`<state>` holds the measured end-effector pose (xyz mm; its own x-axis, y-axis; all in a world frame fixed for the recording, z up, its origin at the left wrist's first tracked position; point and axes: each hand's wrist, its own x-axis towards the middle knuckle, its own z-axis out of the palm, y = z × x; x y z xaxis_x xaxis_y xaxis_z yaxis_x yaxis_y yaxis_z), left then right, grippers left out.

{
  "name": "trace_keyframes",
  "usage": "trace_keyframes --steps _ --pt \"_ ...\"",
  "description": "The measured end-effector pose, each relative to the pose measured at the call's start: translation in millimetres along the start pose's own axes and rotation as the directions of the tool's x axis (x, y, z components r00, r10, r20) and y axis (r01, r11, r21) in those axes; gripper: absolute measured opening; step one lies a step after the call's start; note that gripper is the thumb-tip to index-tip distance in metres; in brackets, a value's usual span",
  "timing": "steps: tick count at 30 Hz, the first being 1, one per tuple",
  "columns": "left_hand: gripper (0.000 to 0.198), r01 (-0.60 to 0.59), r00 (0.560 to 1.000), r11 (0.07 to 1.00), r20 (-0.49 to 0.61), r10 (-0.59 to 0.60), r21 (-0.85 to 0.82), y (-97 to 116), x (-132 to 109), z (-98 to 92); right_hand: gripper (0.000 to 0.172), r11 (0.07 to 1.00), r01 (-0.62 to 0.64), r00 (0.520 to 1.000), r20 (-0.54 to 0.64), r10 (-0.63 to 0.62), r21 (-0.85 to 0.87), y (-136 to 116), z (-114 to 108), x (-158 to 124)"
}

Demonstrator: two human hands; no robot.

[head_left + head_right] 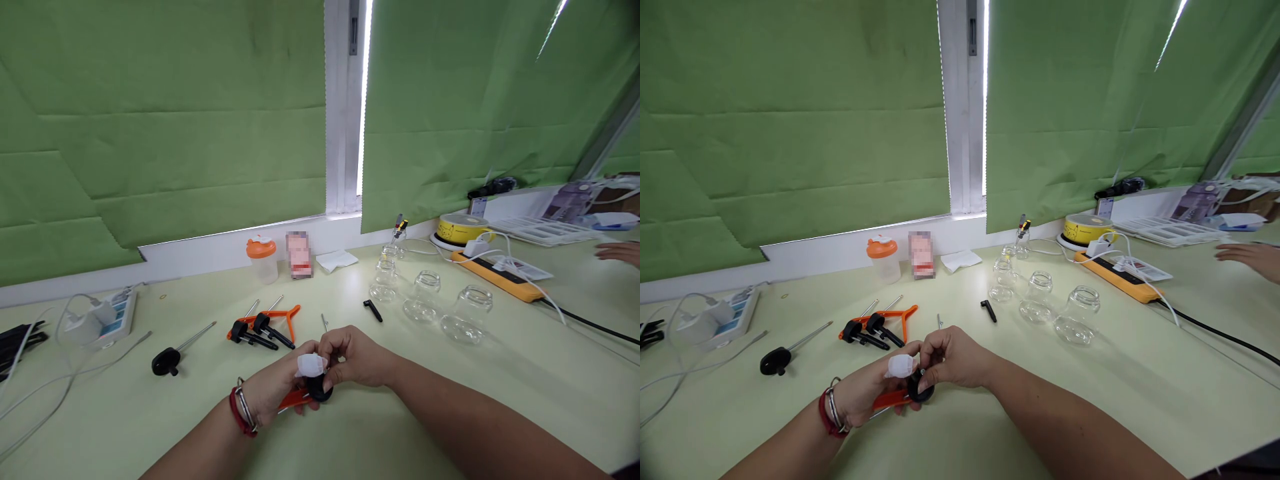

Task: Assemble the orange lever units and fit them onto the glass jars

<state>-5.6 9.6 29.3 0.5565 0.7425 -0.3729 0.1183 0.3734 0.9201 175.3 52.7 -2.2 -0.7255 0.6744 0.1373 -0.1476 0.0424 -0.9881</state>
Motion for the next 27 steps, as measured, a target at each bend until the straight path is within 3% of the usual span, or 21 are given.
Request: trace_keyframes --steps 18,27 --pt "0.039 0.014 1.0 0.999 0.0 -0.014 -0.049 -0.3 1.7 -1.1 0.037 0.986 0.043 0.999 -0.025 -0.048 -0.163 0.0 -0.4 0.9" --pt "0.04 -0.001 1.0 0.998 0.012 0.002 -0.069 -1.9 1.7 -3.6 0.034 0.991 0.06 0.998 -0.029 -0.064 -0.119 1.0 2.8 0.8"
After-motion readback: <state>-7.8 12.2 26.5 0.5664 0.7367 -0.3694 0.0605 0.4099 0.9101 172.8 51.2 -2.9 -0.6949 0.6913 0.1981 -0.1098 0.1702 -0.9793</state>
